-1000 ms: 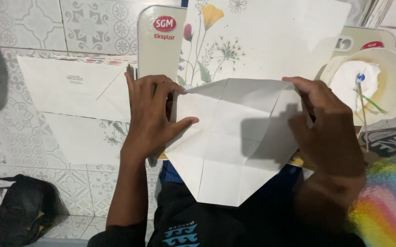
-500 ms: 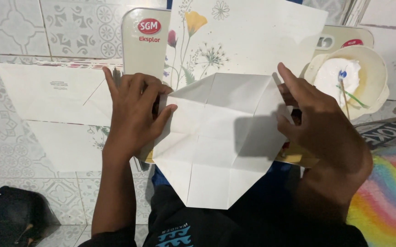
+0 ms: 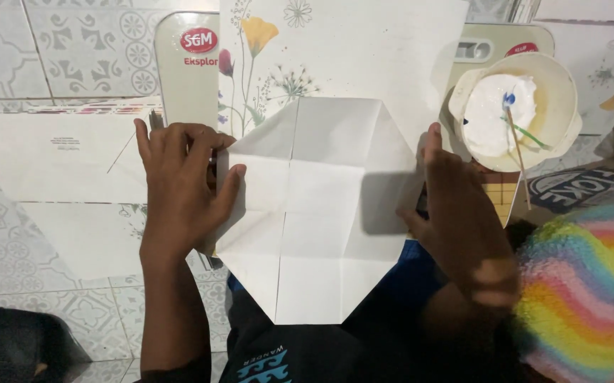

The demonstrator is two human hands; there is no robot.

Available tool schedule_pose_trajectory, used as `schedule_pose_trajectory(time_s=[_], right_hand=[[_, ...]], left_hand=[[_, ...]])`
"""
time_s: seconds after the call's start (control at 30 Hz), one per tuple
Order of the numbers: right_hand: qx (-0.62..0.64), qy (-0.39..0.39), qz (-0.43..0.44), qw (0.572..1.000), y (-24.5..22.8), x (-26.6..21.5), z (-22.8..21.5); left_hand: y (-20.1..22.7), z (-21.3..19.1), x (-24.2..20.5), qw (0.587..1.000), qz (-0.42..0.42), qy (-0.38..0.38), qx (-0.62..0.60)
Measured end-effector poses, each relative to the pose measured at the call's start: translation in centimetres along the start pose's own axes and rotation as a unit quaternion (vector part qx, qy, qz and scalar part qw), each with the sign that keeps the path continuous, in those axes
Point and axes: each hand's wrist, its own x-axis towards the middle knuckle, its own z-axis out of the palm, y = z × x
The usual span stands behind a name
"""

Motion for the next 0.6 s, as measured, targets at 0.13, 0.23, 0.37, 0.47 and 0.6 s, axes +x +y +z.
schedule_pose_trajectory(time_s=[0.13,0.23,0.37,0.47,0.6], right_hand=[[0.012,0.002,0.026,1.000,-0.3,-0.3,0.4],[0.042,-0.014,0.050,0.998,-0.1,0.0,0.5],[0.045,-0.021,0.096,0.994,0.1,0.8,1.0],[0.074,0.012,0.087,0.993,0.2,1.1,1.3],[0.119,0.066,0.053,0.989,0.1,1.6,1.1]], left_hand=[[-0.1,0.1,0.1,1.000,0.013,-0.007,-0.012],[-0.2,0.2,0.3,0.999,0.024,-0.006,-0.025],[-0.2,0.4,0.1,0.998,0.016,-0.001,-0.053],[-0.3,0.5,0.1,0.997,0.012,0.014,-0.070],[0.0,0.3,0.2,0.995,0.004,0.040,-0.092]])
